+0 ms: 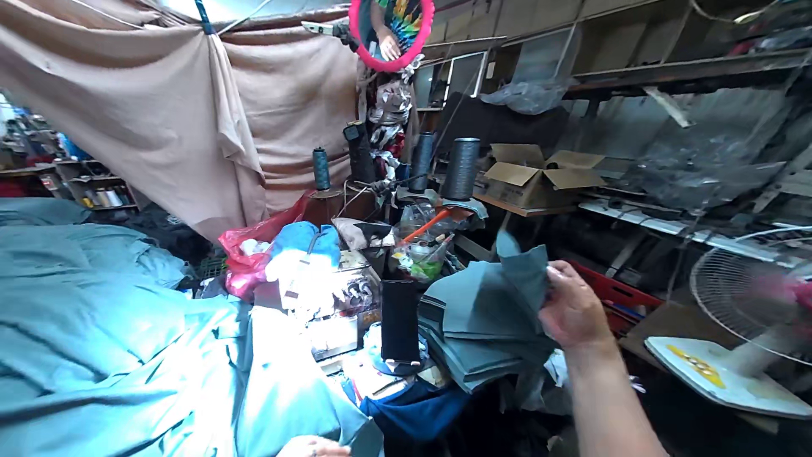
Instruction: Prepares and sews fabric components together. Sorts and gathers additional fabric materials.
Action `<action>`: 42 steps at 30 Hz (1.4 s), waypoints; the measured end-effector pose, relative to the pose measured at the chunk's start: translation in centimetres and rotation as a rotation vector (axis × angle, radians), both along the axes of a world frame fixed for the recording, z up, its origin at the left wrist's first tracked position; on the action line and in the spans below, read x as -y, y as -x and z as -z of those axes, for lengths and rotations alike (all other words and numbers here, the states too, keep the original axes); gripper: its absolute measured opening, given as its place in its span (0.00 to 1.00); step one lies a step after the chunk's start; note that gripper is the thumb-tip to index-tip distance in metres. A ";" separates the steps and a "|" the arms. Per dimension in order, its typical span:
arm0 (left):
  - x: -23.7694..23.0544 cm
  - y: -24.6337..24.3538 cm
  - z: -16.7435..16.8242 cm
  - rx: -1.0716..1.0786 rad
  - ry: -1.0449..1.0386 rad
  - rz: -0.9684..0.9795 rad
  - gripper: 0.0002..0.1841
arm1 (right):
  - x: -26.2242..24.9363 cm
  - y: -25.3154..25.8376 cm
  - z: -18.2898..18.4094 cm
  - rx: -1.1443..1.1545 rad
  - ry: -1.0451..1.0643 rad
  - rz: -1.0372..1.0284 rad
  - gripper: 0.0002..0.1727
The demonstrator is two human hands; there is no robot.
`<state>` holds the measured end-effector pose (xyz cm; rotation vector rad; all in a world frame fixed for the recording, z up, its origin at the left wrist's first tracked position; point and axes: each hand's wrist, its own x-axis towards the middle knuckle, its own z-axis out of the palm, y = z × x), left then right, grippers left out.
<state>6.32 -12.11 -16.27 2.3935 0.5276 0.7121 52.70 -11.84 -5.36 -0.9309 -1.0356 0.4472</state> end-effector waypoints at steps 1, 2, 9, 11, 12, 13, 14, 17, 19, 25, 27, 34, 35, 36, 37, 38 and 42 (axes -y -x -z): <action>-0.2 -0.5 -0.1 0.034 -0.022 0.002 0.13 | 0.5 1.4 -0.3 0.049 0.013 -0.061 0.10; -0.2 -1.2 -0.3 0.071 -0.036 -0.008 0.13 | 1.0 3.2 -0.4 0.107 0.043 -0.131 0.08; -1.4 -1.2 -0.7 0.131 -0.042 -0.152 0.49 | 4.0 20.1 7.4 0.147 0.259 -0.876 0.08; -1.4 1.7 -0.1 0.065 -0.016 -0.145 0.29 | 4.4 24.2 10.5 -0.077 0.322 -1.028 0.08; -1.3 3.4 0.0 0.005 0.029 -0.118 0.18 | 4.4 25.8 11.7 -0.212 0.343 -1.086 0.09; -1.1 5.2 -0.2 -0.070 0.105 -0.097 0.12 | 4.2 27.1 12.5 -0.334 0.361 -1.120 0.09; -1.0 6.8 -0.6 -0.135 0.195 -0.107 0.12 | 3.8 27.9 12.7 -0.430 0.377 -1.124 0.09; -1.9 10.6 -1.7 -0.166 0.425 -0.281 0.14 | 1.0 29.0 11.5 -0.616 0.399 -1.002 0.09; -3.4 12.1 -1.7 -0.013 0.511 -0.383 0.12 | -1.9 29.4 9.7 -0.747 0.445 -0.778 0.12; -6.6 11.0 2.7 0.350 0.562 -0.789 0.11 | -7.6 29.3 11.5 -0.528 0.520 -0.303 0.21; -6.8 10.7 4.0 0.328 0.439 -0.880 0.14 | -6.7 29.6 13.2 -0.245 0.495 -0.145 0.17; -5.3 8.1 3.0 0.356 0.065 -0.885 0.17 | -3.1 32.8 16.1 0.037 0.222 -0.207 0.05; -5.1 7.6 2.8 0.365 0.031 -0.875 0.17 | -3.1 33.5 15.7 0.051 0.218 -0.254 0.05; -5.0 7.0 2.6 0.367 0.005 -0.865 0.19 | -3.0 34.1 15.1 0.059 0.232 -0.297 0.05; -4.8 6.5 2.5 0.360 -0.005 -0.857 0.19 | -3.0 34.7 14.3 0.061 0.263 -0.349 0.06; -4.6 6.1 2.4 0.349 -0.001 -0.849 0.19 | -3.1 35.2 13.6 0.062 0.298 -0.410 0.07; -4.0 5.5 2.2 0.263 0.023 -0.835 0.13 | -3.6 36.3 12.9 0.011 0.384 -0.491 0.06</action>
